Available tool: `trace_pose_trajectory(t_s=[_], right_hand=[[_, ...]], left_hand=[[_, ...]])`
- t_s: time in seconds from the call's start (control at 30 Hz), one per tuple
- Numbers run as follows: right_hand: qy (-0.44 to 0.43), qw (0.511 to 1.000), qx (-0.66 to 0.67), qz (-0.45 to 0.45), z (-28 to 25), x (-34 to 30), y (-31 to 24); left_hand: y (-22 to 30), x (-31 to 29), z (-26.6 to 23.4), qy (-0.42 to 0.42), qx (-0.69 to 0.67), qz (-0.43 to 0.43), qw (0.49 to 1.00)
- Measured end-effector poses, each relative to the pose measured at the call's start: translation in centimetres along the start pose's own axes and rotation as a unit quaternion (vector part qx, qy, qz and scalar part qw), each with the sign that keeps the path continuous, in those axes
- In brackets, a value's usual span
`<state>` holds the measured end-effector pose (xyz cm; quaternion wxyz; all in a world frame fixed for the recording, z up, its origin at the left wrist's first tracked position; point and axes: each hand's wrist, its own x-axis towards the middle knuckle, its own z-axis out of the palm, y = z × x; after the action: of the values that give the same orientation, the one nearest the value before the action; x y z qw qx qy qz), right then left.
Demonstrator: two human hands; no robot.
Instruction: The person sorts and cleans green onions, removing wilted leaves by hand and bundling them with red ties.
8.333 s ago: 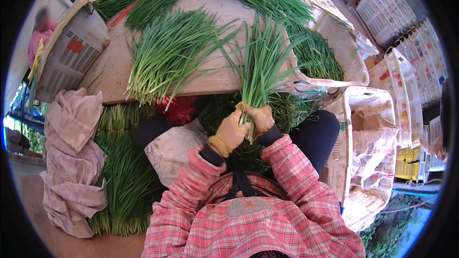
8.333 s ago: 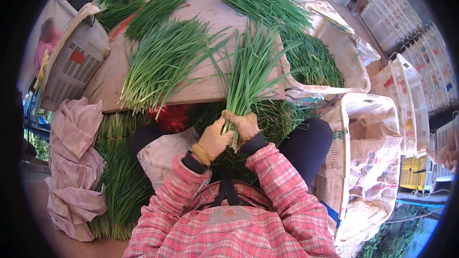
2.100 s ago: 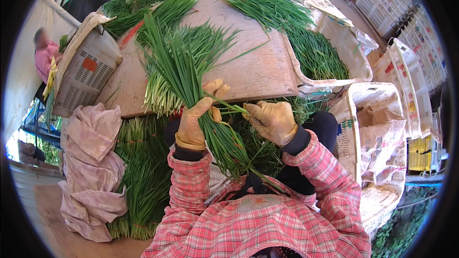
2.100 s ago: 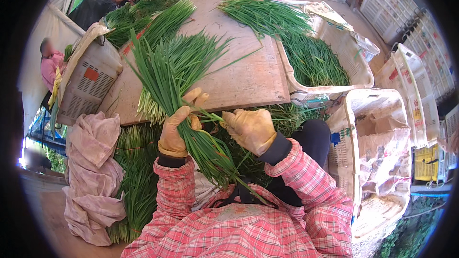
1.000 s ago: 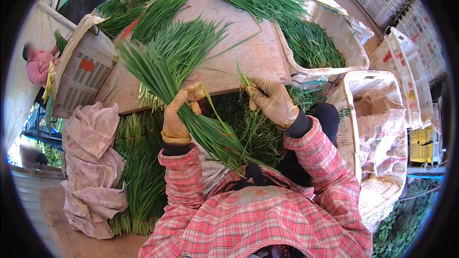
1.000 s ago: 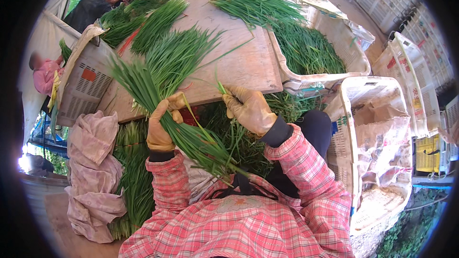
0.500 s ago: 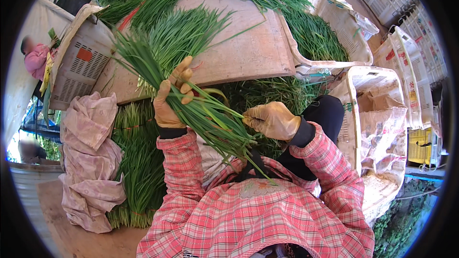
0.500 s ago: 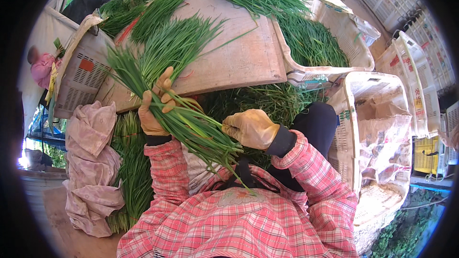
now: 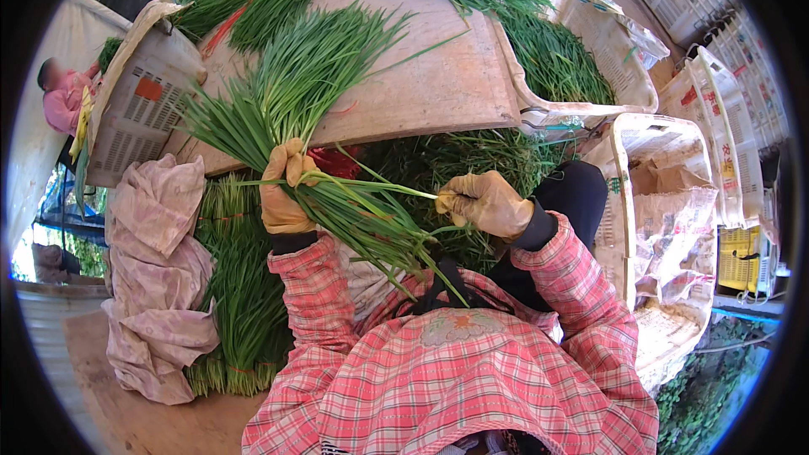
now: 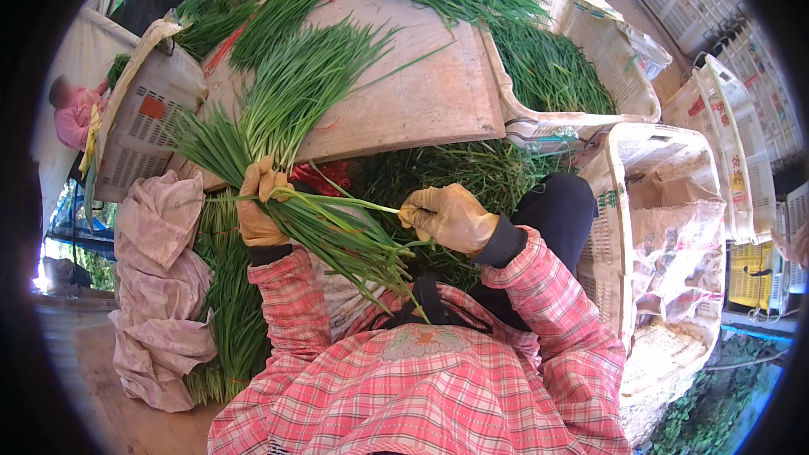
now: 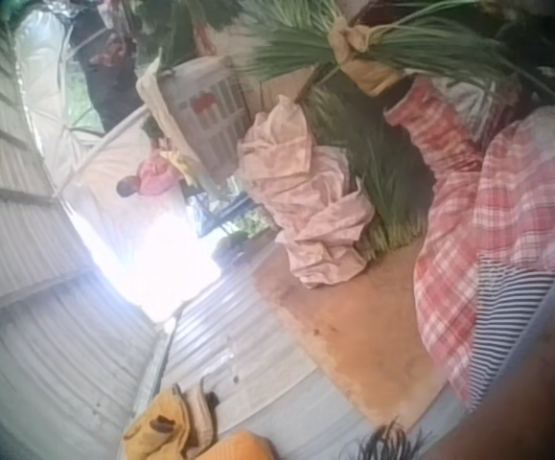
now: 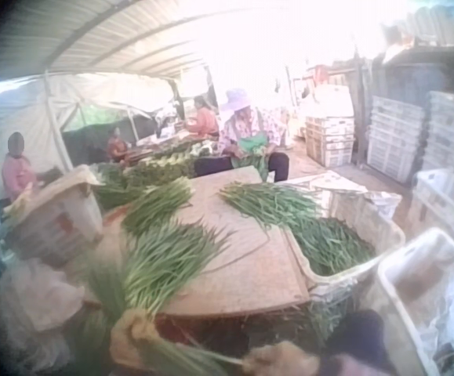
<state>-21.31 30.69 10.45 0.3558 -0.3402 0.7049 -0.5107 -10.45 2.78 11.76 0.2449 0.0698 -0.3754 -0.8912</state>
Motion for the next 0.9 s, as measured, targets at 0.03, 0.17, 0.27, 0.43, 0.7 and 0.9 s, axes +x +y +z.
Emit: trace_pose_trajectory(t_s=[0.03, 0.17, 0.27, 0.43, 0.7, 0.9], right_hand=[[-0.005, 1.0, -0.028, -0.007, -0.2, -0.1, 0.0], [0.046, 0.99, -0.132, 0.001, -1.4, -1.6, 3.3], [0.118, 0.952, -0.279, -0.039, -2.0, -1.7, 2.8], [0.059, 0.965, -0.222, -0.125, 0.5, 0.1, -1.5], [0.173, 0.951, -0.146, -0.212, 6.4, 3.9, 0.4], [0.196, 0.942, 0.272, 0.013, 0.0, 0.9, 3.0]], left_hand=[[0.2, -0.2, -0.1, 0.0, 0.004, 0.004, 1.0], [1.9, -0.6, -0.4, -0.027, -0.012, 0.011, 0.999], [2.6, -1.4, -1.4, -0.005, -0.004, 0.019, 1.0], [2.0, -1.8, -1.8, 0.026, -0.008, 0.043, 0.999], [3.0, -2.8, -2.9, 0.052, -0.064, 0.09, 0.993], [5.3, -5.6, -10.1, 0.098, -0.208, 0.098, 0.968]])
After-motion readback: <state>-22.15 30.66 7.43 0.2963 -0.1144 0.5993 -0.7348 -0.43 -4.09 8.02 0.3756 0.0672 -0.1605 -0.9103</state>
